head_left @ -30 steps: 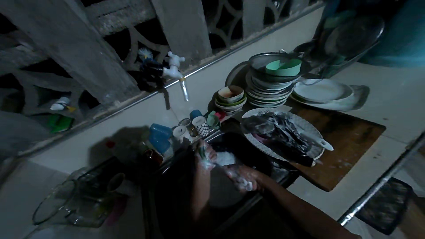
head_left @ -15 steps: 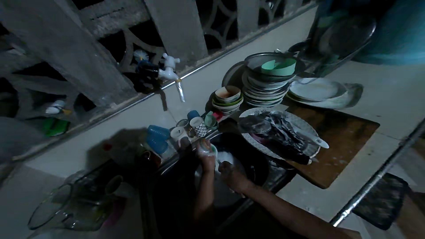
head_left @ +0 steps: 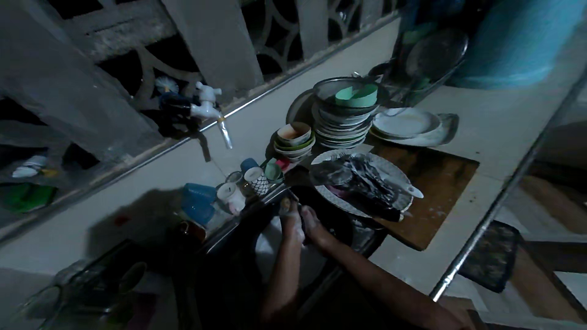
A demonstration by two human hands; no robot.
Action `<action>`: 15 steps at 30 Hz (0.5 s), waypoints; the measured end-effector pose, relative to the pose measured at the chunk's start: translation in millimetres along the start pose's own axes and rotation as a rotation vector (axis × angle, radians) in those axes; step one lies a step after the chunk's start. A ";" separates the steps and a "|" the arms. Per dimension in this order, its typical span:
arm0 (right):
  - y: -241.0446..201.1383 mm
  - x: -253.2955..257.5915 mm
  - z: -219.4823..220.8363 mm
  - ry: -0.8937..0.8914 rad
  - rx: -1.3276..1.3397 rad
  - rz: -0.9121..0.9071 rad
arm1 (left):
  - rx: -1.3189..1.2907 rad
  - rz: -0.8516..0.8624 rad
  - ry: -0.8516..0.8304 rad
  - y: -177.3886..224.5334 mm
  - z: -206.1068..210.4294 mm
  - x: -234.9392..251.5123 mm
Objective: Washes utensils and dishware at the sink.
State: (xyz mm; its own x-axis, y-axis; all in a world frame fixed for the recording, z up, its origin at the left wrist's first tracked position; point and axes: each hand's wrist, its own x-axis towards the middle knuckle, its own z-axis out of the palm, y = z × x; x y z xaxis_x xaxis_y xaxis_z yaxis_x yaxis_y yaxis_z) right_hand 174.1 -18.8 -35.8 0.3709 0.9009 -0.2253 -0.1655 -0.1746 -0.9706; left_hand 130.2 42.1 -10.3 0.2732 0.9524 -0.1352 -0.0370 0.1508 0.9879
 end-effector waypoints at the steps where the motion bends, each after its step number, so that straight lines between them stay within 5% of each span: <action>1: -11.0 -3.2 -6.3 -0.004 -0.004 -0.039 | 0.056 0.052 -0.049 -1.3 2.3 -0.5; 6: -48.4 -3.4 -31.2 0.185 -0.366 -0.119 | 0.696 0.250 -0.117 12.7 18.3 -7.5; 11: -77.1 -6.4 -43.6 0.230 -0.863 -0.081 | 0.918 0.269 -0.118 16.7 35.9 -20.8; 15: -77.6 5.3 -61.0 0.450 -0.657 -0.090 | 0.917 0.323 -0.186 15.9 43.5 -46.2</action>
State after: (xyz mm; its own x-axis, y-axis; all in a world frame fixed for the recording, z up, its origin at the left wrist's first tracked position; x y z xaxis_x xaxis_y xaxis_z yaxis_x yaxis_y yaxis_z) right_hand 244.6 -24.8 33.3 0.7137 0.7002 -0.0202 0.4024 -0.4334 -0.8064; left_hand 158.7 -11.0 14.9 0.5309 0.8429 0.0880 0.6010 -0.4477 0.6621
